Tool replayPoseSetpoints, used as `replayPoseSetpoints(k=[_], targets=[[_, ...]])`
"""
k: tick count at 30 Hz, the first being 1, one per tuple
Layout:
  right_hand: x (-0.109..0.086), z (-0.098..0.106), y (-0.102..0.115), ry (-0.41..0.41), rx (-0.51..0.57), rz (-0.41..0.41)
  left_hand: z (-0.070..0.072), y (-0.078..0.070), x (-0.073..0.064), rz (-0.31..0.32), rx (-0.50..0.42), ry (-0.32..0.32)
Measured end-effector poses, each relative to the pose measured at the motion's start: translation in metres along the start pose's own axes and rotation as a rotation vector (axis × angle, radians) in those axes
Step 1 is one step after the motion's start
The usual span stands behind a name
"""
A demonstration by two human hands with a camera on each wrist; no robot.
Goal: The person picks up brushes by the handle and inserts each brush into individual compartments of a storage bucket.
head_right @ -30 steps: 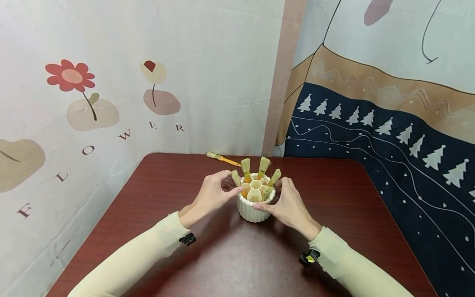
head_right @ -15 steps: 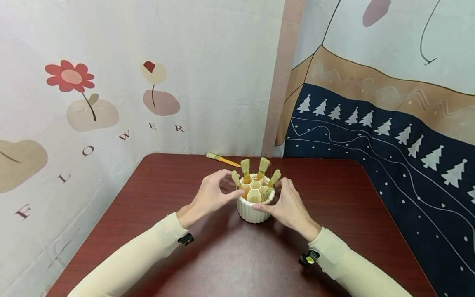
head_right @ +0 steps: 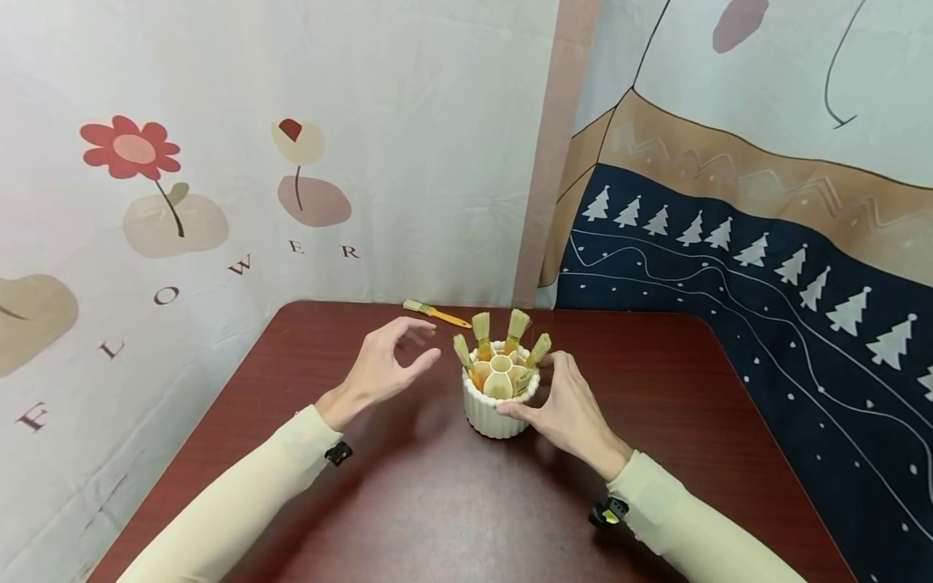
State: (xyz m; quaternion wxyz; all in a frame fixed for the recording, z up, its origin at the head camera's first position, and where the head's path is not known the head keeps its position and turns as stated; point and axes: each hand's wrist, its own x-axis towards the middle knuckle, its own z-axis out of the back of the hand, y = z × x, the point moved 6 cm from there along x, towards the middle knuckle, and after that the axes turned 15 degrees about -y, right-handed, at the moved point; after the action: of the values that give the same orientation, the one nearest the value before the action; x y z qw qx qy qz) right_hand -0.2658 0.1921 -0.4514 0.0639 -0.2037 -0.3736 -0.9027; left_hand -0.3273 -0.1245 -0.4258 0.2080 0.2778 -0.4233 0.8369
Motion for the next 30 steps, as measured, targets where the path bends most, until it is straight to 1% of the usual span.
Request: replayPoseSetpoints(k=[3,6,10,12,15,17,20,24,30], targets=[[0.000,0.002,-0.003,0.013,0.009,0.001,0.000,0.014,0.006,0.006,0.093,0.011],[0.003,0.005,-0.008,0.037,0.022,0.009,-0.004,0.028,0.013,0.012,0.208,0.054],[0.010,0.005,-0.015,0.097,0.054,0.026,-0.015,0.045,0.021,0.007,0.346,0.150],[0.014,0.004,-0.019,0.138,0.087,0.034,-0.022,0.054,0.024,0.002,0.400,0.201],[0.018,0.001,-0.025,0.210,0.165,0.048,-0.034,0.069,0.026,0.014,0.467,0.274],[0.021,-0.001,-0.028,0.255,0.215,0.060,-0.042,0.078,0.028,0.032,0.495,0.314],[0.023,-0.004,-0.033,0.306,0.259,0.057,-0.052,0.089,0.030,0.062,0.523,0.360],[0.024,-0.006,-0.036,0.342,0.275,0.046,-0.062,0.099,0.035,0.091,0.528,0.385],[0.025,-0.008,-0.038,0.373,0.296,0.028,-0.071,0.110,0.042,0.140,0.536,0.416]])
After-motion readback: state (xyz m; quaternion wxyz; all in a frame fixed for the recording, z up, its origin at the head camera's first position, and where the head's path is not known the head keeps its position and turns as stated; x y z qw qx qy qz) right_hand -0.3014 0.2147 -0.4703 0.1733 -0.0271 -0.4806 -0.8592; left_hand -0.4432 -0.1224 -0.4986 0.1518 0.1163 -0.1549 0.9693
